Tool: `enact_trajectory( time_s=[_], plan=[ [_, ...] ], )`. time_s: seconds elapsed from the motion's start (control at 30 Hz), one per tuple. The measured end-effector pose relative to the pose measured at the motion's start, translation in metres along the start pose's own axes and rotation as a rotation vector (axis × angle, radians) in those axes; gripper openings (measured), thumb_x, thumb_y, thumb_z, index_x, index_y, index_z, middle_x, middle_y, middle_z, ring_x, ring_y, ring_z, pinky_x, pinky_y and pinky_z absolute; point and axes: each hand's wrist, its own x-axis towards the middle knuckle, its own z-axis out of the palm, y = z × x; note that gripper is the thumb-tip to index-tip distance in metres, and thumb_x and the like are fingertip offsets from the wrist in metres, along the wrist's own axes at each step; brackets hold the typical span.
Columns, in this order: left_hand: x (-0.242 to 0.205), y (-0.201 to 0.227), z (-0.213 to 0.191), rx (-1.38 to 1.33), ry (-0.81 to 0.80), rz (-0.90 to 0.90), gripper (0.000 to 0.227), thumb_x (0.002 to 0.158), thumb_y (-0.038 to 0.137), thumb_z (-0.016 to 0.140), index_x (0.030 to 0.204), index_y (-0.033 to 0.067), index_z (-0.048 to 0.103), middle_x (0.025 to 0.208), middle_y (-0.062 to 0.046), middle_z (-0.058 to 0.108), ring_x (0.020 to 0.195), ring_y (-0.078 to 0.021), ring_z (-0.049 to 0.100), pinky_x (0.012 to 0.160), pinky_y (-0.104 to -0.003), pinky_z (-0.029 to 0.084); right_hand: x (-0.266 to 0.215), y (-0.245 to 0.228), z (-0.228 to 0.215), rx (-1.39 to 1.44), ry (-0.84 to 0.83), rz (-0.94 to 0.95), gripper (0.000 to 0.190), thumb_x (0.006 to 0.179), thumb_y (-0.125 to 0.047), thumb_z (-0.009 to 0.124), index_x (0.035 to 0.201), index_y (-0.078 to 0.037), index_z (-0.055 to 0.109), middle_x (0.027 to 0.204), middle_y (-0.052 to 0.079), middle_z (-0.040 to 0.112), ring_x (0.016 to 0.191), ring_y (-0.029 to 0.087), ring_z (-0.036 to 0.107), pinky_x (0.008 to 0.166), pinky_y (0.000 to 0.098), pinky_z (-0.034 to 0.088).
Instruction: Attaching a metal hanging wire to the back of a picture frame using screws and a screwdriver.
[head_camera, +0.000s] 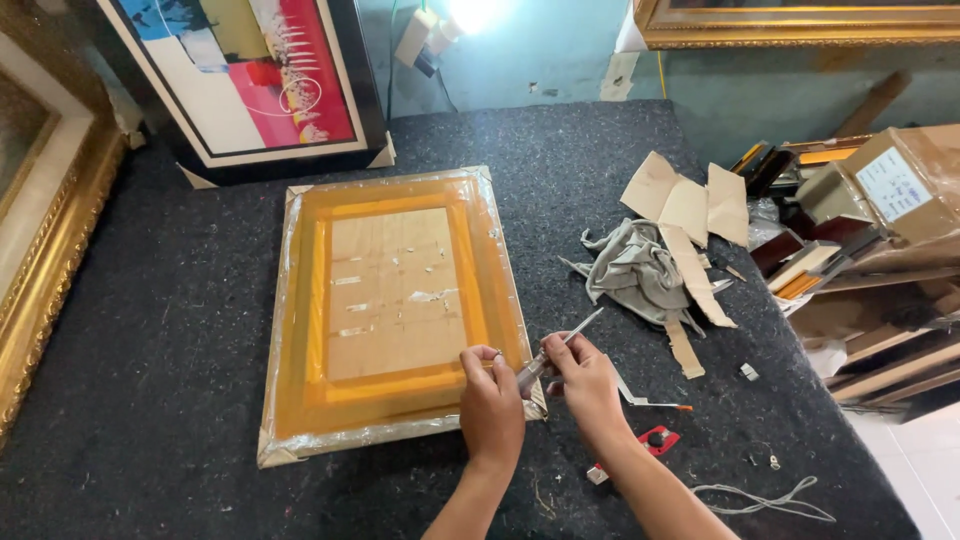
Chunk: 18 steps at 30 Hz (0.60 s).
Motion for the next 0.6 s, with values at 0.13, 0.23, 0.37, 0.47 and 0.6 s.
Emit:
enact_trajectory(
  time_s=[0.13, 0.23, 0.37, 0.47, 0.6],
  plan=[
    [0.001, -0.003, -0.011, 0.090, 0.060, 0.057, 0.012, 0.087, 0.027, 0.039, 0.094, 0.0184, 0.044, 0.068, -0.010, 0.065, 0.061, -0.0345, 0.060, 0.044, -0.044, 0.037, 0.004, -0.022, -0.017, 0.162, 0.165, 0.074, 0.018, 0.092, -0.019, 0.046, 0.090, -0.002, 0.053, 0.078, 0.012, 0.060, 0.048, 0.013, 0.046, 0.047, 0.0261, 0.047],
    [0.008, -0.009, -0.030, -0.096, 0.043, -0.160, 0.014, 0.089, 0.024, 0.035, 0.095, 0.0161, 0.045, 0.060, -0.005, 0.066, 0.053, -0.0182, 0.066, 0.041, -0.032, 0.046, 0.014, -0.043, -0.046, 0.208, 0.336, 0.158, 0.028, 0.100, -0.022, 0.033, 0.091, 0.001, 0.046, 0.074, 0.015, 0.053, 0.061, 0.021, 0.052, 0.058, 0.0297, 0.050],
    [0.016, -0.021, -0.037, -0.187, 0.116, -0.180, 0.016, 0.090, 0.025, 0.036, 0.099, 0.0139, 0.043, 0.072, -0.009, 0.066, 0.059, -0.0181, 0.067, 0.047, -0.028, 0.050, 0.041, -0.034, -0.074, 0.020, 0.149, 0.101, 0.030, 0.091, -0.024, 0.035, 0.119, -0.012, 0.036, 0.069, 0.008, 0.043, 0.050, 0.017, 0.039, 0.047, 0.0328, 0.035],
    [0.016, -0.020, -0.038, -0.211, 0.104, -0.147, 0.014, 0.090, 0.024, 0.037, 0.098, 0.0139, 0.043, 0.073, -0.009, 0.066, 0.060, -0.0178, 0.067, 0.049, -0.027, 0.053, 0.038, -0.029, -0.073, -0.153, -0.001, 0.135, 0.034, 0.084, -0.011, 0.040, 0.113, -0.017, 0.024, 0.059, 0.006, 0.037, 0.039, 0.013, 0.027, 0.037, 0.0264, 0.020],
    [0.015, -0.019, -0.032, -0.203, 0.065, -0.110, 0.013, 0.089, 0.025, 0.037, 0.095, 0.0153, 0.043, 0.069, -0.009, 0.068, 0.059, -0.0185, 0.069, 0.049, -0.029, 0.052, 0.014, -0.043, -0.063, 0.310, -0.259, 0.245, 0.025, 0.081, -0.010, 0.039, 0.105, -0.011, 0.047, 0.085, 0.009, 0.056, 0.065, 0.020, 0.049, 0.053, 0.0288, 0.036]
  ],
)
